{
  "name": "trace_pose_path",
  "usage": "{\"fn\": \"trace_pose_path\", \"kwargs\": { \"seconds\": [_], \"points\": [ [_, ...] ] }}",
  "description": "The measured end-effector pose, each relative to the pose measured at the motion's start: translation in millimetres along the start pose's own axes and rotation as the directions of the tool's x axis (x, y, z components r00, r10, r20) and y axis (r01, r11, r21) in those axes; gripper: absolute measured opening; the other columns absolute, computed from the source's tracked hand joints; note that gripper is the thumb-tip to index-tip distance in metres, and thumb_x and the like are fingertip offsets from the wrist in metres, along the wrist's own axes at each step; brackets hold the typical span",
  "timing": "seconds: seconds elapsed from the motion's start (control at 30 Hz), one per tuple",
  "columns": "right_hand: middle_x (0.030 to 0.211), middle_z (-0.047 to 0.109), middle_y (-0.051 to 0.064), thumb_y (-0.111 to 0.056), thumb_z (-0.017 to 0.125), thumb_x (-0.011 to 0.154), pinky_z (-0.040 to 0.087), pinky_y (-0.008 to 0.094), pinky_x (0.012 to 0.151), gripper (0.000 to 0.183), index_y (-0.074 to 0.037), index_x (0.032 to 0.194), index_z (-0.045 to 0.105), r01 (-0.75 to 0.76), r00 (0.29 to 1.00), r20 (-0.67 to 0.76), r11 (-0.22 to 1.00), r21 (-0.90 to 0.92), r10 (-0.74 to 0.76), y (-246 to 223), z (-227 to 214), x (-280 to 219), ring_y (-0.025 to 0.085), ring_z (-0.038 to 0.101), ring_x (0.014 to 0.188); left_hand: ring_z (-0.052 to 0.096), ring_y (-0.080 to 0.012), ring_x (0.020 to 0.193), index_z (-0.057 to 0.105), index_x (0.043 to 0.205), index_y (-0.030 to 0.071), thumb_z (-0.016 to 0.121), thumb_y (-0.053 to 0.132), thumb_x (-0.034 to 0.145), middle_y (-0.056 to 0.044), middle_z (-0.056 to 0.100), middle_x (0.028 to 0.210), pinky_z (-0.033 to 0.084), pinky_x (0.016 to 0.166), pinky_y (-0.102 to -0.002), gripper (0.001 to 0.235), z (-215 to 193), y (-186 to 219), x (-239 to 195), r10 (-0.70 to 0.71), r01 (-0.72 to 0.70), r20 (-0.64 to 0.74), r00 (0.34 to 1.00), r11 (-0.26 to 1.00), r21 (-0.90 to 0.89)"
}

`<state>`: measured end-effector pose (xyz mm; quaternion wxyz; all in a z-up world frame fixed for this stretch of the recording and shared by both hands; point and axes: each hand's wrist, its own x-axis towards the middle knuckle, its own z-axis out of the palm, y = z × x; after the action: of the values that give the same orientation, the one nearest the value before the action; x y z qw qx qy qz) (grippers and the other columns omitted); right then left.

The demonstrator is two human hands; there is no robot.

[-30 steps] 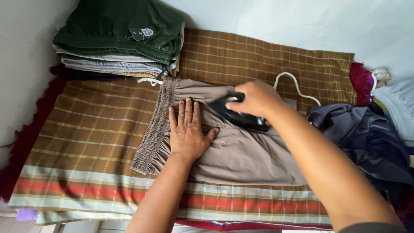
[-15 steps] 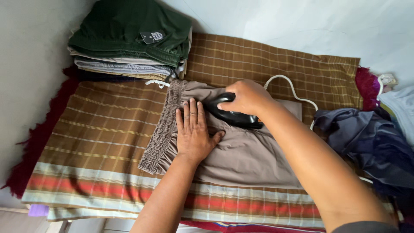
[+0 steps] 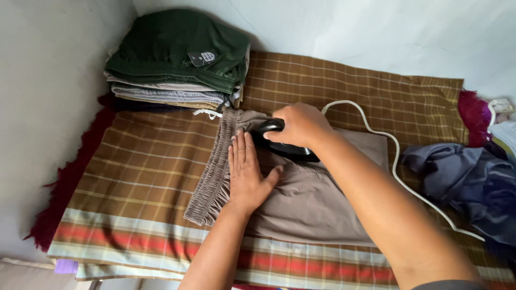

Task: The person irons a pair of green shorts on a plaid-covered table, then places them on a stack of folded clothes. Next, they unfold and iron a pair of brown shorts, smoothing the fabric with the iron.

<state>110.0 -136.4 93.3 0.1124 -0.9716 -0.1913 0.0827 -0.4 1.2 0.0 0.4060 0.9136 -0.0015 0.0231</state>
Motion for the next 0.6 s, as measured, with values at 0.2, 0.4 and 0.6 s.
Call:
{"fn": "trace_pose_path", "kwargs": {
  "seconds": [0.2,0.4,0.6],
  "points": [
    [0.071,0.069,0.01,-0.054,0.069,0.078,0.056,0.041,0.066,0.039,-0.015,0.081,0.072,-0.031,0.997,-0.074,0.998,-0.052,0.027,-19,3,23,0.032,0.072,0.078,0.01,-0.038,0.159,0.023,0.16,-0.002,0.069,0.057,0.082,-0.023,0.017,0.17,-0.002,0.13,-0.05,0.108,19,-8,8,-0.002,-0.014,0.046,0.999,0.935,0.353],
    [0.072,0.07,0.009,-0.054,0.067,0.082,0.055,0.041,0.067,0.04,-0.014,0.08,0.071,-0.051,0.996,-0.072,0.998,-0.028,0.049,-19,5,22,0.033,0.072,0.079,0.004,-0.0312,0.16,0.019,0.164,0.009,0.058,0.073,0.078,-0.015,0.01,0.173,-0.011,0.123,-0.067,0.114,-3,7,4,-0.193,0.124,0.081,0.978,0.846,0.519],
    [0.092,0.076,0.014,-0.055,0.062,0.087,0.059,0.048,0.077,0.048,-0.012,0.1,0.074,-0.101,0.994,-0.052,0.99,-0.1,0.096,-16,4,17,0.037,0.073,0.095,0.0,-0.0294,0.161,0.015,0.165,0.009,0.054,0.072,0.083,-0.014,0.006,0.174,-0.011,0.122,-0.069,0.11,-19,20,4,-0.25,0.135,0.162,0.955,0.848,0.513]
  ]
}}
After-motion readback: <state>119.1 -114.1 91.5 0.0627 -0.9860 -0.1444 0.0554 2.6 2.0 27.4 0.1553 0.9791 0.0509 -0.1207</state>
